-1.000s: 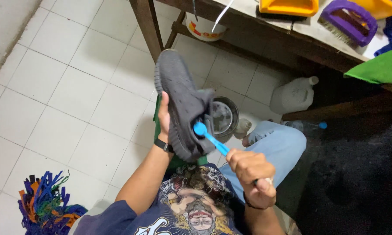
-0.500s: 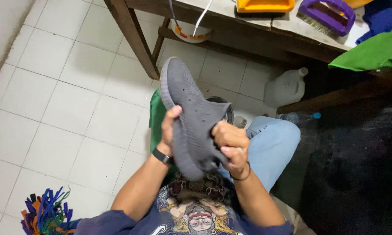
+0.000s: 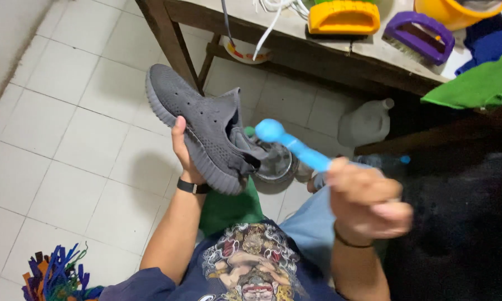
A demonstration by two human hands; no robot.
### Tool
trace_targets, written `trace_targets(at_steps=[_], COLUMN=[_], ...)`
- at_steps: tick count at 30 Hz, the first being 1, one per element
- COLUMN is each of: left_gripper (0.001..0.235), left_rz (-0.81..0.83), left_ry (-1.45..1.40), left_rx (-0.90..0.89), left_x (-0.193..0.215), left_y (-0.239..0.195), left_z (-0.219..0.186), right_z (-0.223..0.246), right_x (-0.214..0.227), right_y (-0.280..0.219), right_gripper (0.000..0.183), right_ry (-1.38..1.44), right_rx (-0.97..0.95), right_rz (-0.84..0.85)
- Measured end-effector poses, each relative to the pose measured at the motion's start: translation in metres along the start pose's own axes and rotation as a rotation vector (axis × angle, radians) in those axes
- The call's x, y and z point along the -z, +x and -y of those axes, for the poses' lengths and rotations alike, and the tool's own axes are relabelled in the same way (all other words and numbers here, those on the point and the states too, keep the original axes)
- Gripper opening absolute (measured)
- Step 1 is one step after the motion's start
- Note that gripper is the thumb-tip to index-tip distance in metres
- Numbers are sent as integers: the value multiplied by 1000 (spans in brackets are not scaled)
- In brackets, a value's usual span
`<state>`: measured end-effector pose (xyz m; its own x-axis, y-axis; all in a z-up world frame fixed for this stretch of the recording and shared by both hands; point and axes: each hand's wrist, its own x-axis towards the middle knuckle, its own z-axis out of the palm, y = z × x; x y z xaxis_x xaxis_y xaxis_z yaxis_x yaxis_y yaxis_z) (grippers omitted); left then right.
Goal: The person scrubs the sole and upper of a gray sneaker with a brush, wipes it with a green cloth, and then uses a toothbrush to clean the interior. The shoe is held in the left hand while the right hand performs the cleaning actions.
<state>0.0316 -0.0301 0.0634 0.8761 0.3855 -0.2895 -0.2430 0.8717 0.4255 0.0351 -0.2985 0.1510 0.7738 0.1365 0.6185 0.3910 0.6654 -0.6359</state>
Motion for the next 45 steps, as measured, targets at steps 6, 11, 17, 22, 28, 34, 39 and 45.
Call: trace_targets(at_steps=[6,11,17,22,28,34,39,45], left_gripper=[68,69,55,60,65,62,63,40], left_rz=[204,337,262,244,179,24,-94,-17], left_ry=[-257,-266,-279,-265,-254,-226,-199,-247], left_rx=[264,212,126,149,100,124,234,161], left_x=[-29,-69,-74,-76,-92,-76,-85,-66], left_y=[-8,-13,-1,0,-7,-5,-21,-20], left_z=[5,4,2,-2,-4,-3,1,20], right_z=[7,-37,-79,-57,-59,-51,-15,31], right_x=[7,47,83,69,80,77,63,0], right_y=[121,201,231,244,234,214,183,34], right_gripper=[50,37,31,28,25,25,26,31], right_ry=[26,137,-22,-30,-184,-98,60,-185], right_rx=[170,159,83,224,170,251,235,-88], right_rz=[-23,-63,-123,-147,15,-31,-88,-156])
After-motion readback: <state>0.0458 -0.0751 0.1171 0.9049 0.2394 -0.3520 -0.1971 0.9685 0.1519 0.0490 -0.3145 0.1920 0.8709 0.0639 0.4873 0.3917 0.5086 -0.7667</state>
